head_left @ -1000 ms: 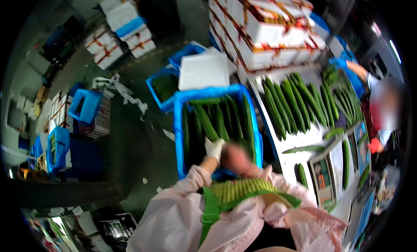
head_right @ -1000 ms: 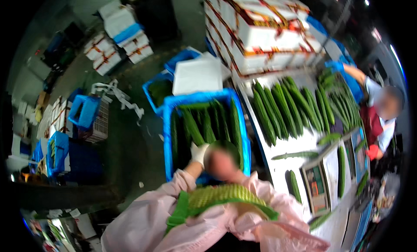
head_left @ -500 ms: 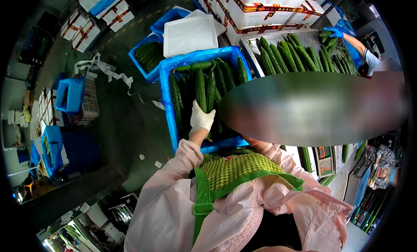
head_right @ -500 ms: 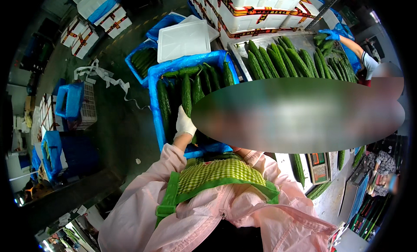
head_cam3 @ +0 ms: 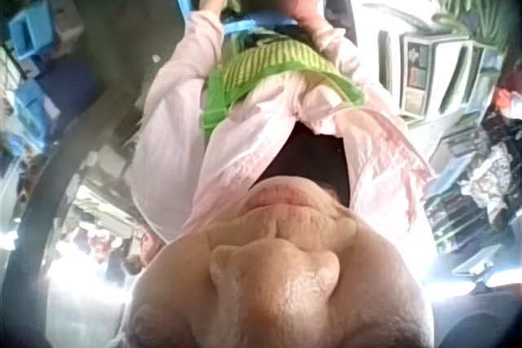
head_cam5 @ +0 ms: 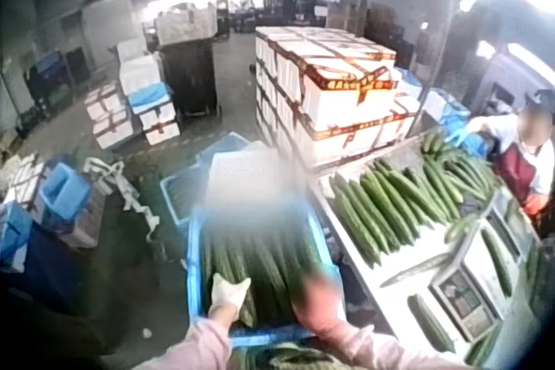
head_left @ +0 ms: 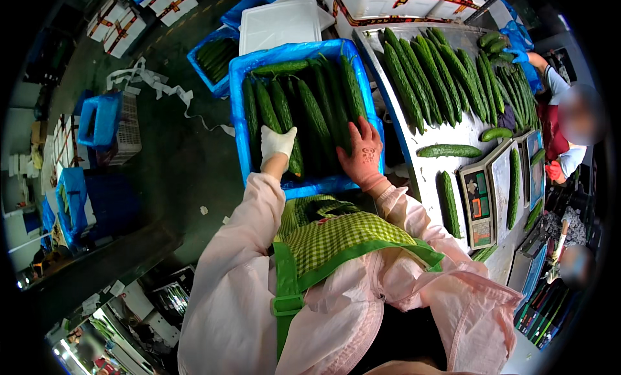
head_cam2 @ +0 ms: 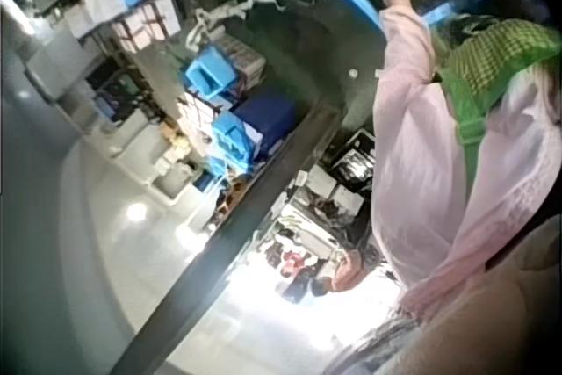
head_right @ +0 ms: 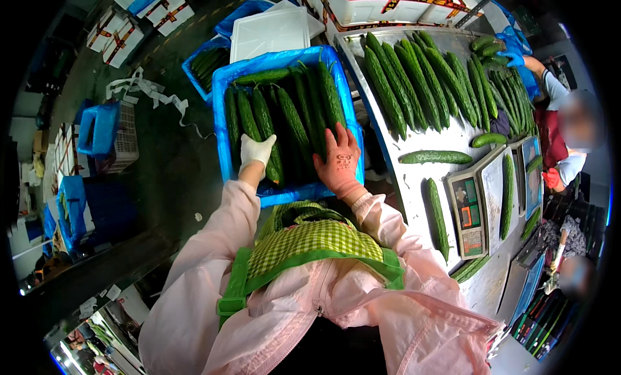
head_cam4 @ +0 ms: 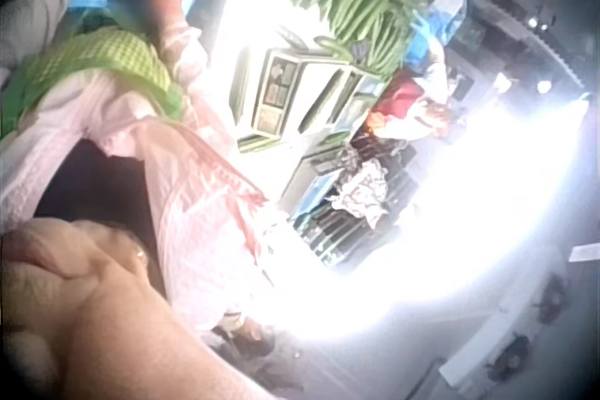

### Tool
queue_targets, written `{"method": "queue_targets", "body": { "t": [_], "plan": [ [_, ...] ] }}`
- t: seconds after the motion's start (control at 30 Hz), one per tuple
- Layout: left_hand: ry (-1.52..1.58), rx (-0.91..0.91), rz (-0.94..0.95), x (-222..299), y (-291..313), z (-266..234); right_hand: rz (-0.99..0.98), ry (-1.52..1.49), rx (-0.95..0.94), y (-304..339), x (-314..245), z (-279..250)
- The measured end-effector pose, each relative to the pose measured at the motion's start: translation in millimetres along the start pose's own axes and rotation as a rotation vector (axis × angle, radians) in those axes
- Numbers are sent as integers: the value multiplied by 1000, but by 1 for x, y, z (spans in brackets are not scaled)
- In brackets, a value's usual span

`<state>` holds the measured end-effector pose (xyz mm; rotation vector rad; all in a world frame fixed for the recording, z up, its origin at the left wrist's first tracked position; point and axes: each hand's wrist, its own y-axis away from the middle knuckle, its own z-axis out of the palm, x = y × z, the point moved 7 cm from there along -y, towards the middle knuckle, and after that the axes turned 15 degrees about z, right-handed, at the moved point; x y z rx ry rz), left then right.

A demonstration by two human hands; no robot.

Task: The person weighs cucumbers on a scale and places them into a blue plastic-lined crate.

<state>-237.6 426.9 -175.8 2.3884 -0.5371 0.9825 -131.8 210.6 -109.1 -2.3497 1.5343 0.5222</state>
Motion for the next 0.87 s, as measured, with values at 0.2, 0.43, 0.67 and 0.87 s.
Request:
{"method": "queue_targets", "body": {
  "t": [0.2,0.43,0.67,0.87],
  "plan": [
    [-384,-136,323,16,20,-15,-92,-202,79,0,11,-7],
    [-141,90,717,-35,52,-31,-47,-341,25,4,-7,-8],
    [10,166,897,-8,63,-70,-95,-329,167,41,-32,0],
    [125,48,769,-84,-3,-147,47,-169,90,77,-60,60]
  ]
}}
